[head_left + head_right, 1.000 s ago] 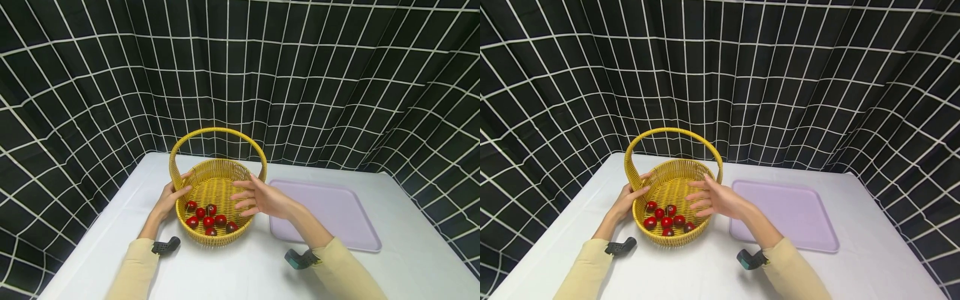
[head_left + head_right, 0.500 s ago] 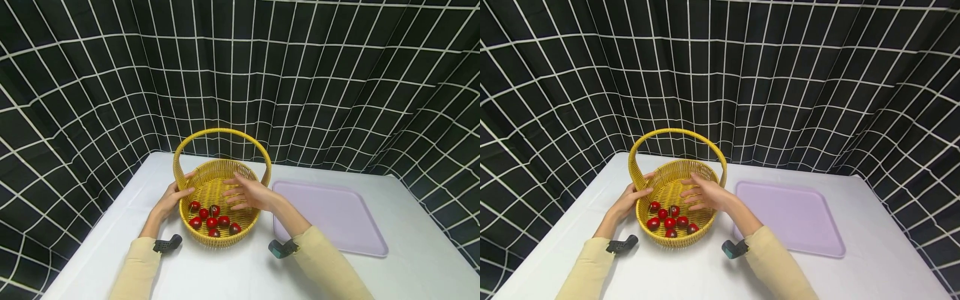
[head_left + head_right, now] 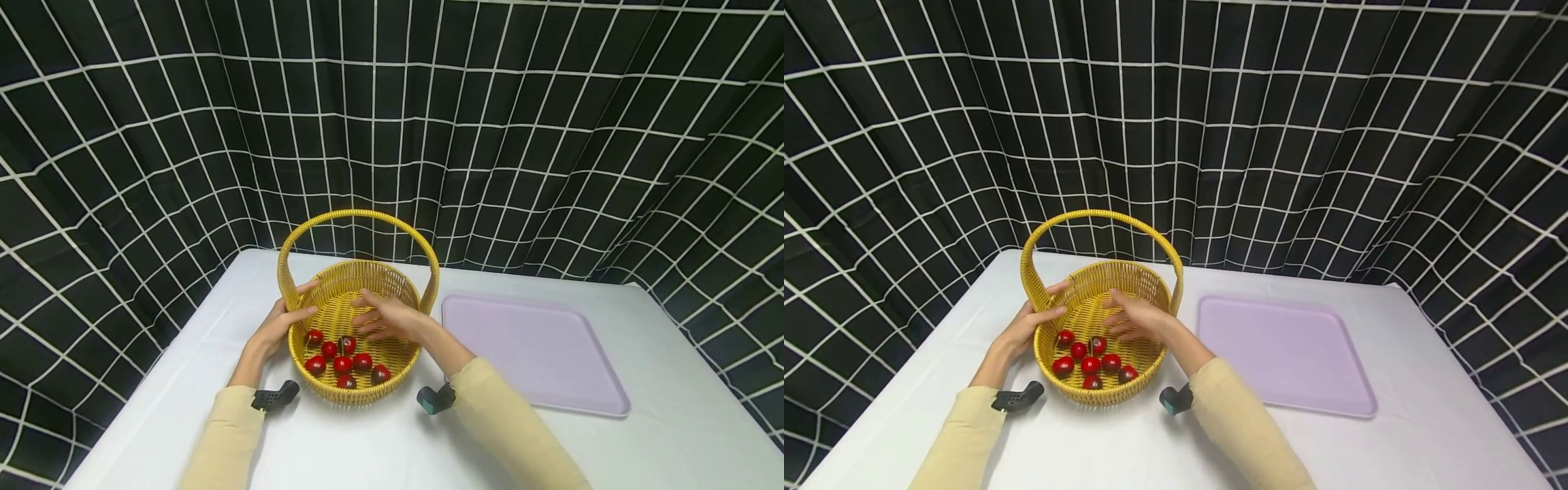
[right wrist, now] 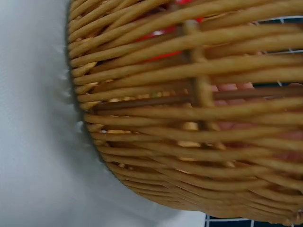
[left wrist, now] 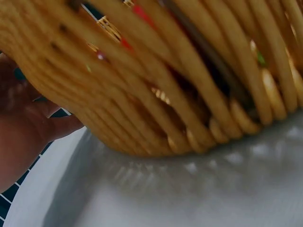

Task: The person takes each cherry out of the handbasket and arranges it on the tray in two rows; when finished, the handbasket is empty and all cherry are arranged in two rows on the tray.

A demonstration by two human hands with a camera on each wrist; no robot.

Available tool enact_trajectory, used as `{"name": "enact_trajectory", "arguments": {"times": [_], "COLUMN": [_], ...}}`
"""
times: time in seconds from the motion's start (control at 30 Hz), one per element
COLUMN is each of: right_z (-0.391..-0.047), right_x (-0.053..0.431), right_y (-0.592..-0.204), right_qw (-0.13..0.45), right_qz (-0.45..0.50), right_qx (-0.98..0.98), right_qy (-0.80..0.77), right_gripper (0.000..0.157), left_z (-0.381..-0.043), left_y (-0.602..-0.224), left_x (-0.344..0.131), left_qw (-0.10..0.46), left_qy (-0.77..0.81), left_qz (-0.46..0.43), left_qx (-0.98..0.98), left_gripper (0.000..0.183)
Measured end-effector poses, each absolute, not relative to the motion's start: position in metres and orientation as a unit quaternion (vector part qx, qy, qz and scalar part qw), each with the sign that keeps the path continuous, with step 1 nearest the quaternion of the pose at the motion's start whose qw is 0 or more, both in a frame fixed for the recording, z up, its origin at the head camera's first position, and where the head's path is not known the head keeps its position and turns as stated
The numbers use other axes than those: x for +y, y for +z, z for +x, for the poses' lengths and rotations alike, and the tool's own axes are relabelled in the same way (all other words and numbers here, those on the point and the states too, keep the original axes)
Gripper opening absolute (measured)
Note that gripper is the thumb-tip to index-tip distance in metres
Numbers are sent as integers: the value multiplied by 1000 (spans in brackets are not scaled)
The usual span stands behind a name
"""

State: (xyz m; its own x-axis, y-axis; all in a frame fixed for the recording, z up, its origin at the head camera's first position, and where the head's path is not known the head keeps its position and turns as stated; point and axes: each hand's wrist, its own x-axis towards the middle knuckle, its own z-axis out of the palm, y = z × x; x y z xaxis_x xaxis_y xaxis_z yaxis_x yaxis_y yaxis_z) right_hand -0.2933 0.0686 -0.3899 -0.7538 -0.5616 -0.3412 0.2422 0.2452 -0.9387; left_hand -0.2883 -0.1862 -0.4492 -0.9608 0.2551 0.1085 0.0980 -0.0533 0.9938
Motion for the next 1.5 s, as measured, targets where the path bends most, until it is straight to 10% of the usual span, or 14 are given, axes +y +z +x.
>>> {"name": "enact_trajectory", "arguments": {"times": [1.5], "right_z": [-292], "right_x": [46], "right_y": [-406], "right_qw": [319], "right_qz": [-217], "right_qx": [836], "right_qy": [-391], "right_gripper": [44], "left_z": [-289], "left_y": [-451], "left_x": [-188], "left_qw": [50], "left_qy": [679], "left_qz": [145], "left_qx": [718], "left_gripper": [64]}}
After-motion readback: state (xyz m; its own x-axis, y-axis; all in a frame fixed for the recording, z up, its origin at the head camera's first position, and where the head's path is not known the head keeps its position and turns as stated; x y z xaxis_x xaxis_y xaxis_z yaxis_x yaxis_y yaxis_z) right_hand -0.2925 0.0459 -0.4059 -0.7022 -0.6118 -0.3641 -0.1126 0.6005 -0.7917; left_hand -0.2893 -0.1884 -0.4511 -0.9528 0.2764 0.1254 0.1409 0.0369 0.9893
